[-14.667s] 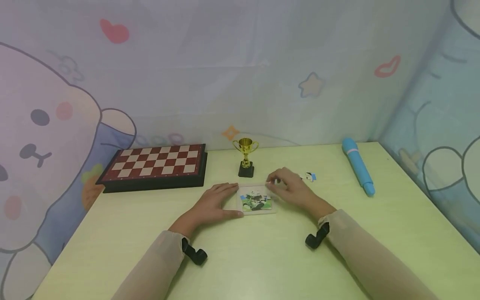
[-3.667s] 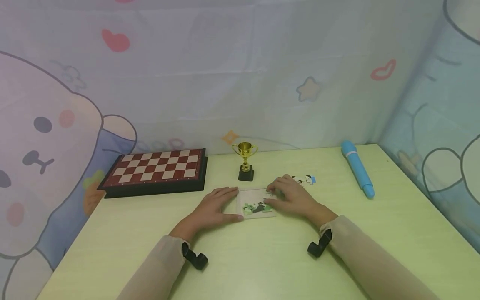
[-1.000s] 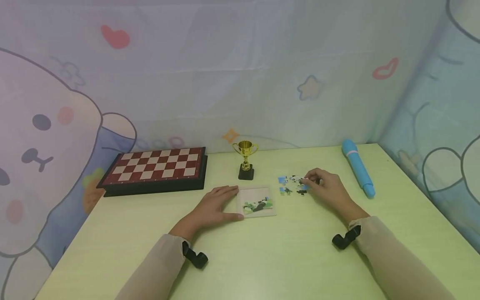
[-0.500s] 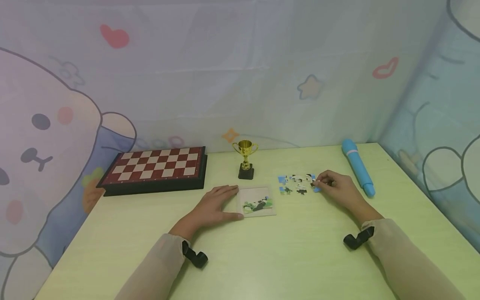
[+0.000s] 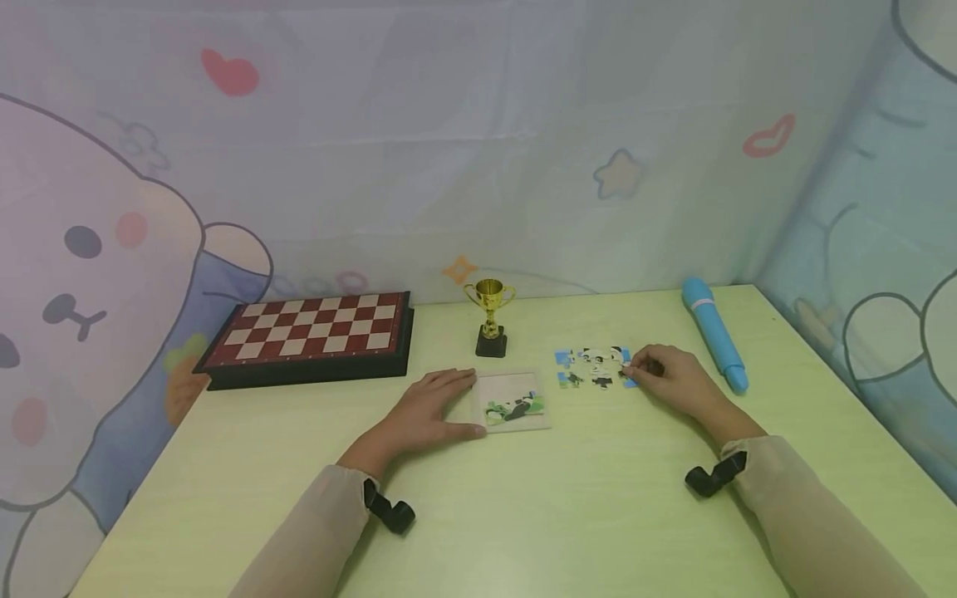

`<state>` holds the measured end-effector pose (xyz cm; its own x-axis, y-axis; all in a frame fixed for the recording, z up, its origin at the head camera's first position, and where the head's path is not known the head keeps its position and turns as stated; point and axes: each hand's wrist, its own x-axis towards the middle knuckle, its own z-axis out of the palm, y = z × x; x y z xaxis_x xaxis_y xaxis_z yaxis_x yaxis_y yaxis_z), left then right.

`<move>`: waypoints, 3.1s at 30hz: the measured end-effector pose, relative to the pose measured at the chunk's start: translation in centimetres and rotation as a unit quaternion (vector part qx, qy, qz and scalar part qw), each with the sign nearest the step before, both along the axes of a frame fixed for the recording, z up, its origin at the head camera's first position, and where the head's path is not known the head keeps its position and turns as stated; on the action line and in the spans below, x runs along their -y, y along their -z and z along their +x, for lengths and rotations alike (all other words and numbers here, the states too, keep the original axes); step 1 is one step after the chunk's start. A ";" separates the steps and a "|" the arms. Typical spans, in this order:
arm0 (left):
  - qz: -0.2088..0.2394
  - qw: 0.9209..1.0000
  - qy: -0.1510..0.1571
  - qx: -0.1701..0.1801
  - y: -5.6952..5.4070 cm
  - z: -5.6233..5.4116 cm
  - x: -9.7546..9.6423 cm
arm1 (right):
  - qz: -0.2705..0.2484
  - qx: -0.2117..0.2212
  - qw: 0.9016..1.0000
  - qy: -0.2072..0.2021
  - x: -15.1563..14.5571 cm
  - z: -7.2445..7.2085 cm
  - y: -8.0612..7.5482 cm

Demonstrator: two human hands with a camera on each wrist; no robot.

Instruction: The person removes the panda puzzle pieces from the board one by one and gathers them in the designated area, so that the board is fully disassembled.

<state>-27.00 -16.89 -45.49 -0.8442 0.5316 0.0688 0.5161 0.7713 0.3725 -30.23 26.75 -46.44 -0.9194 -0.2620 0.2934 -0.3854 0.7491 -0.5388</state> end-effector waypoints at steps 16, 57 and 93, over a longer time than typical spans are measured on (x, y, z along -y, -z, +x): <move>0.001 1.000 0.001 -0.002 0.0 -0.1 0.0 | -0.006 -0.017 0.999 -0.028 0.1 0.2 0.0; 0.000 1.000 -0.003 -0.006 0.3 -0.1 0.1 | -0.045 -0.146 0.986 -0.070 3.4 0.2 0.3; -0.001 1.000 -0.005 -0.002 0.2 0.0 0.1 | 0.060 -0.125 0.940 -0.312 17.2 0.8 0.0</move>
